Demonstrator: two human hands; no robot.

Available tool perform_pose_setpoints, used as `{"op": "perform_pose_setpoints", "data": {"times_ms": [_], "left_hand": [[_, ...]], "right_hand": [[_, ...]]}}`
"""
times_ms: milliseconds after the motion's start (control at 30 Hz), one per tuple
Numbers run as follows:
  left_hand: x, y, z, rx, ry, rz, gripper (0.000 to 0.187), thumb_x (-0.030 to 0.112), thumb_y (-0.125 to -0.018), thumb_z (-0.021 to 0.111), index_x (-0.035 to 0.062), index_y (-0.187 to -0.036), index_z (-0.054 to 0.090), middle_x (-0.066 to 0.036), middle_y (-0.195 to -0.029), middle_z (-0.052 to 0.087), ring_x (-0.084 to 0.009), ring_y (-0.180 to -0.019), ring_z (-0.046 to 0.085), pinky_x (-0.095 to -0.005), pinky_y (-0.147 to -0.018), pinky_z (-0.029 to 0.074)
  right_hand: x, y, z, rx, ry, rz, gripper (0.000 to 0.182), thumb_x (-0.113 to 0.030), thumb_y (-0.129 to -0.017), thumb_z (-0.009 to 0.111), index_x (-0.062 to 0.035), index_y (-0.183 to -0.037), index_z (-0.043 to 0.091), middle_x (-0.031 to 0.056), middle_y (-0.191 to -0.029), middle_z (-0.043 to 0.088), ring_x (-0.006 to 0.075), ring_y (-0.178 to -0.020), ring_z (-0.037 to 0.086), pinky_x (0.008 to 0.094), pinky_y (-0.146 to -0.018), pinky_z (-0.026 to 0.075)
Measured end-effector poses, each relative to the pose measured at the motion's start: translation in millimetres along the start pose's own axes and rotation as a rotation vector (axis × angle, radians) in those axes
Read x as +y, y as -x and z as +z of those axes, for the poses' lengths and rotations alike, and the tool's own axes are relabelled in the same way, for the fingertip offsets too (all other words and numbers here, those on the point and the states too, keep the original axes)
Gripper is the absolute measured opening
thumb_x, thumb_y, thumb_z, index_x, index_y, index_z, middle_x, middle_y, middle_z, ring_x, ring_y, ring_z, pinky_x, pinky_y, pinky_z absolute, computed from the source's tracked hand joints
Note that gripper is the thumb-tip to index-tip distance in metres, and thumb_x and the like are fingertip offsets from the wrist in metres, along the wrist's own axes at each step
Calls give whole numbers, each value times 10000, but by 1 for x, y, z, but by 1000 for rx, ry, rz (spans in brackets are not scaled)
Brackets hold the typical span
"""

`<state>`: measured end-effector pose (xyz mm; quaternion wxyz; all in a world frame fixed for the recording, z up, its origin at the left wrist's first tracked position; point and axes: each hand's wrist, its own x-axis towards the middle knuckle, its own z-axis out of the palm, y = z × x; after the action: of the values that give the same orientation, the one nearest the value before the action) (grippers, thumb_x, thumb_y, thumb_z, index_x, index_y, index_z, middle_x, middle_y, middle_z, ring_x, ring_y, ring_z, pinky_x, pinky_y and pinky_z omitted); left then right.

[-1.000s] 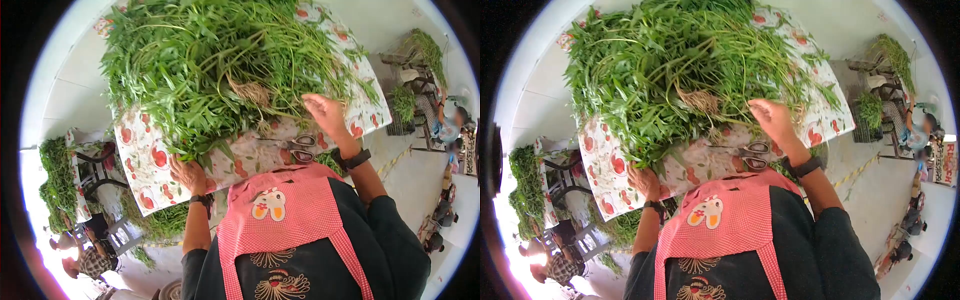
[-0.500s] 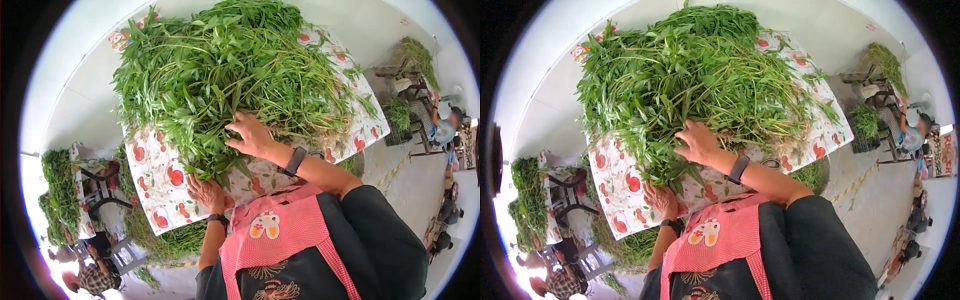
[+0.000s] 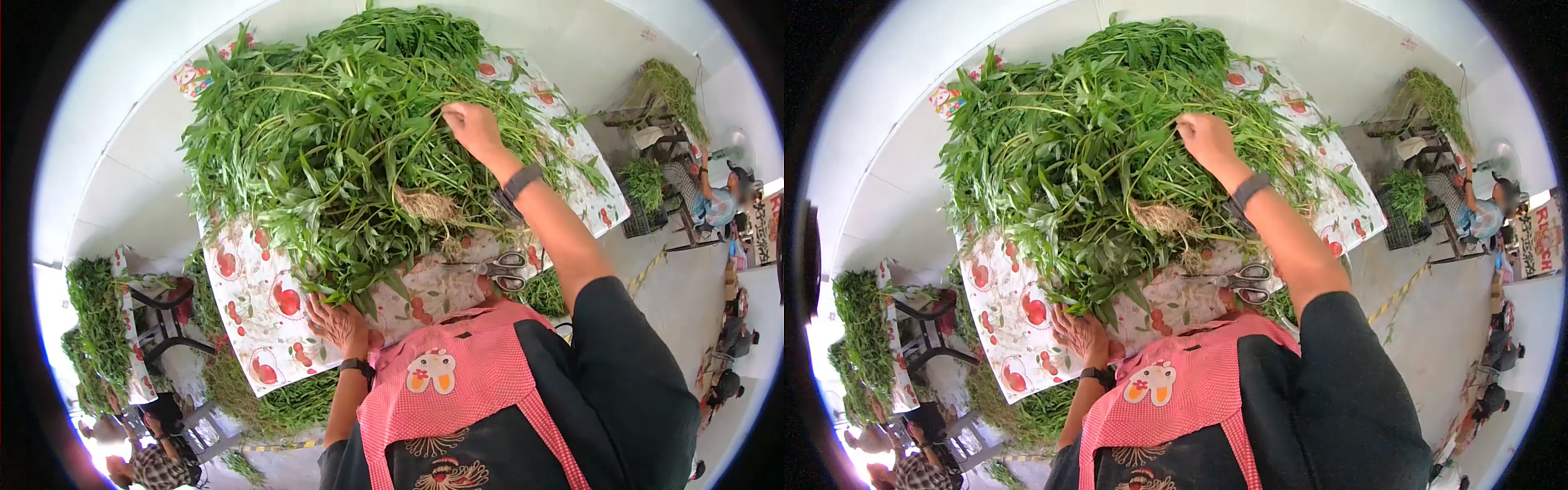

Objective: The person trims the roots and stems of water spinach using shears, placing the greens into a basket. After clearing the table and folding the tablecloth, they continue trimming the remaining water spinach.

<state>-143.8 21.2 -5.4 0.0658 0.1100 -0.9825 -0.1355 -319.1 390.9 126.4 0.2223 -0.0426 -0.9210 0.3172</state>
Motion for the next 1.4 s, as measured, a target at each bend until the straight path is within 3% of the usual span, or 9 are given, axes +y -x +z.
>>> {"op": "perform_pose_setpoints", "data": {"times_ms": [133,500,700,900,967,1100,1200,1300,1400], "left_hand": [[6,1,-4,-7,-6,-15,559,214,-822,484,35,-1334,347,-98,-1438,296,-257,-1382,170,-525,-1071,132],[6,1,1,16,-61,-17,532,181,-807,489,69,-1313,369,-77,-1435,312,-263,-1372,200,-531,-1061,161],[0,0,8,64,-51,9,498,177,-810,489,80,-1288,390,-82,-1404,357,-263,-1358,225,-529,-1052,169],[7,7,1,357,139,-40,430,221,-835,533,52,-1224,461,-124,-1317,448,-282,-1219,409,-486,-1008,255],[23,11,-21,287,578,208,340,216,-860,517,24,-1141,532,-147,-1183,546,-300,-1105,505,-432,-945,360],[75,23,-70,-447,876,360,292,238,-902,536,5,-1072,582,-145,-983,638,-160,-774,582,-281,-647,470],[121,28,-100,-643,1453,55,254,200,-909,543,15,-1079,580,-115,-913,659,-87,-652,550,-199,-499,384],[142,23,-134,-518,1430,9,231,175,-911,548,19,-1079,576,-91,-863,669,-35,-562,502,-152,-439,289],[135,10,-189,-280,1132,220,192,149,-908,545,18,-1042,588,-81,-793,665,-53,-538,495,-161,-457,328]], "right_hand": [[24,-18,36,17,442,-458,372,-133,-680,670,-83,-1047,634,93,-1039,600,299,-1069,509,429,-904,394],[5,91,-12,-327,163,-411,191,-211,-738,676,-79,-856,603,95,-761,574,288,-806,551,397,-697,460],[-34,143,-47,-689,-57,-47,291,-372,-837,607,-94,-922,615,126,-624,595,316,-627,606,419,-541,457],[-39,148,-83,-518,-439,67,218,-289,-854,633,-73,-845,658,64,-588,585,114,-459,498,287,-444,378],[-45,152,-91,-440,-519,54,199,-273,-856,634,-78,-868,671,52,-594,597,103,-468,513,260,-447,385],[-82,169,-105,-579,-506,-65,205,-260,-867,619,-70,-922,672,73,-637,625,119,-513,572,257,-481,429],[-74,206,-62,-631,-565,-166,220,-267,-870,607,-71,-946,669,79,-692,650,158,-552,604,294,-518,459],[-77,225,-46,-643,-584,-174,232,-263,-871,597,-69,-982,661,85,-733,662,194,-594,628,333,-551,473],[-69,225,-48,-596,-789,-185,216,-221,-860,588,-83,-1009,662,116,-758,655,216,-655,637,329,-613,488]]}}
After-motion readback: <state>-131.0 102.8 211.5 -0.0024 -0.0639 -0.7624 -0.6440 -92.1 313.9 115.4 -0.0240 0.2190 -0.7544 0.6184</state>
